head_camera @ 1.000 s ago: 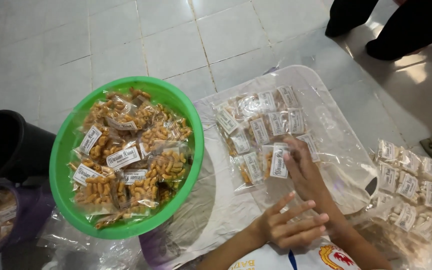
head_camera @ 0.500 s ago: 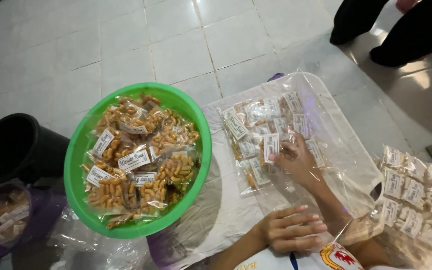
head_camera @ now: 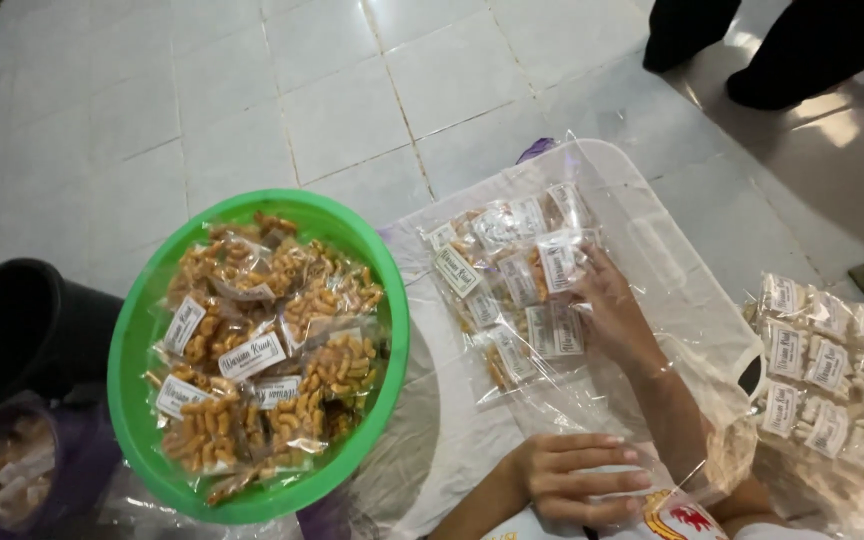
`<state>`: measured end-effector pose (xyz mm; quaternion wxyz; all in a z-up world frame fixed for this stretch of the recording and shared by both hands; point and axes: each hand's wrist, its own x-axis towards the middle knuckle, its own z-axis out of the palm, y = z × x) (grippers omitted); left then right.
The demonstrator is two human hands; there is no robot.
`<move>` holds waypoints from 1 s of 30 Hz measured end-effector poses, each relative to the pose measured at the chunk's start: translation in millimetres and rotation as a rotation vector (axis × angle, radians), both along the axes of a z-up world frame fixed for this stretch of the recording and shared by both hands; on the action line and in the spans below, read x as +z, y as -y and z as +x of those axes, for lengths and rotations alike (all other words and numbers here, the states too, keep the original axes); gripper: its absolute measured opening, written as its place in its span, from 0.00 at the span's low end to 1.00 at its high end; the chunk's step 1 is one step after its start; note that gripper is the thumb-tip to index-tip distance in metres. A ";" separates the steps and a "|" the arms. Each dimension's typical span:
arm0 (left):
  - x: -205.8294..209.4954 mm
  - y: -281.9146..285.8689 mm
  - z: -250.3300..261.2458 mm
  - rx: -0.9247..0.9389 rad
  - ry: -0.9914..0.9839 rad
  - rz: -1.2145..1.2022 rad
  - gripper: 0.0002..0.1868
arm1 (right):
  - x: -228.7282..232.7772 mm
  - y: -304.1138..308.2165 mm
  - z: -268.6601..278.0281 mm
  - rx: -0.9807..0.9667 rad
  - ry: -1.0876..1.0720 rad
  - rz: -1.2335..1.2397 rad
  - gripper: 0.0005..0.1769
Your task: Arranging small plastic packets of snacks from a bowl onto a flat surface in an organized manner.
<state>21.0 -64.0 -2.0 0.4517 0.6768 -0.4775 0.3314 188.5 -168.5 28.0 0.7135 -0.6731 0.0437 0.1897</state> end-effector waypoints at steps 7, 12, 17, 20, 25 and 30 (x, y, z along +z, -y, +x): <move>5.0 -17.3 -2.4 0.027 0.009 -0.007 0.07 | 5.5 -11.7 -4.3 0.076 0.060 -0.080 0.35; 13.4 -30.3 11.3 0.062 -0.026 -0.008 0.06 | 61.1 -47.2 3.9 0.024 -0.136 -0.133 0.36; 24.8 -33.3 13.2 0.081 -0.034 -0.014 0.07 | 17.5 -47.1 25.3 0.146 0.220 -0.046 0.28; 26.8 -30.6 9.6 0.070 -0.048 -0.024 0.07 | 62.6 -58.1 5.8 0.128 0.225 -0.280 0.32; 30.1 -26.2 5.1 0.076 -0.032 -0.022 0.07 | 34.7 -60.3 16.4 0.124 0.320 -0.370 0.25; 18.1 -19.3 -2.8 0.074 -0.038 -0.027 0.09 | 5.5 -64.2 27.9 0.145 0.502 -0.399 0.23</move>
